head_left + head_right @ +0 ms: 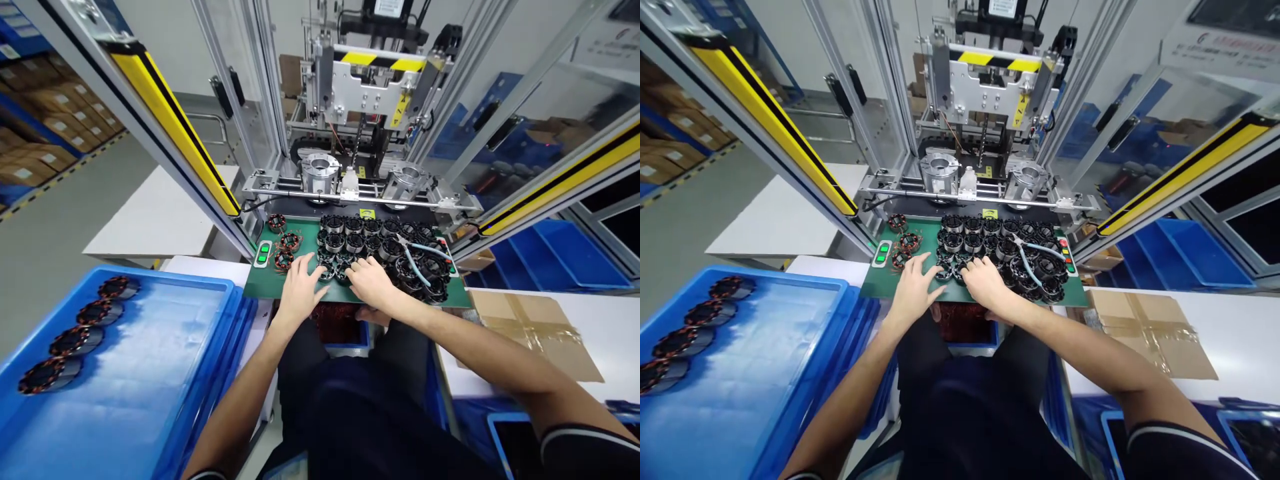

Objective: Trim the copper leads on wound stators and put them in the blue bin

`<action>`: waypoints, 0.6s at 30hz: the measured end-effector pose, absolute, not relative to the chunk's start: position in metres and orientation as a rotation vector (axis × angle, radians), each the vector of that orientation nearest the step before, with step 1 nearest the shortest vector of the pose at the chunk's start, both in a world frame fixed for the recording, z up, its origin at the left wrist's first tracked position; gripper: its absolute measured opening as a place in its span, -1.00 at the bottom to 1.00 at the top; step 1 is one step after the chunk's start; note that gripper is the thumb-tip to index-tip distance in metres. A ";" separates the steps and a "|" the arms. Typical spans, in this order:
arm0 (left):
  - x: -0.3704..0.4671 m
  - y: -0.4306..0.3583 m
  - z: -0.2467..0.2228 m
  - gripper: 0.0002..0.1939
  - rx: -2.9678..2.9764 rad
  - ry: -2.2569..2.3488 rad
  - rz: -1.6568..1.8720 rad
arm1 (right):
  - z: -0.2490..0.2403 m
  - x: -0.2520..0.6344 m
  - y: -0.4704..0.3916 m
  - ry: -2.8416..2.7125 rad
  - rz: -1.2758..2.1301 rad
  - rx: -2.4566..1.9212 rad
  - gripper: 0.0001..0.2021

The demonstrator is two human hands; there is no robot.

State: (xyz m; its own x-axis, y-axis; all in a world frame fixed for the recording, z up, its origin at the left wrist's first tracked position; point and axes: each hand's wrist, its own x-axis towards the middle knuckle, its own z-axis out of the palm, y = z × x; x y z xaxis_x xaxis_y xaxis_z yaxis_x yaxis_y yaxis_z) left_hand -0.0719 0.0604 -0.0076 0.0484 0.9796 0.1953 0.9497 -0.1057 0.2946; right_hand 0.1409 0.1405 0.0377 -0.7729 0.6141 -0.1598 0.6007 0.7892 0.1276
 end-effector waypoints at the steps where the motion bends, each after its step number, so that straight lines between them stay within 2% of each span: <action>1: -0.065 0.064 -0.014 -0.63 2.221 2.034 0.547 | 0.029 0.139 0.140 2.788 0.105 0.963 -0.81; 5: -0.056 0.071 -0.030 -0.77 2.211 2.047 0.606 | 0.027 0.139 0.149 2.839 0.070 0.923 -0.78; 7: -0.055 0.064 -0.025 -0.77 2.203 2.050 0.639 | 0.043 0.148 0.151 2.937 0.007 0.925 -0.81; 9: -0.053 0.049 -0.011 -0.78 2.167 2.031 0.749 | 0.065 0.162 0.151 3.081 -0.202 0.965 -0.82; 12: -0.046 0.023 0.027 -0.85 2.007 1.895 1.082 | 0.103 0.184 0.149 3.174 -0.936 0.868 -0.77; 15: -0.039 0.004 0.068 -0.86 1.923 1.704 1.259 | 0.135 0.198 0.146 2.884 -1.704 0.686 -0.67; 18: -0.033 -0.008 0.095 -0.83 1.932 1.626 1.348 | 0.155 0.203 0.141 2.557 -2.205 0.648 -0.64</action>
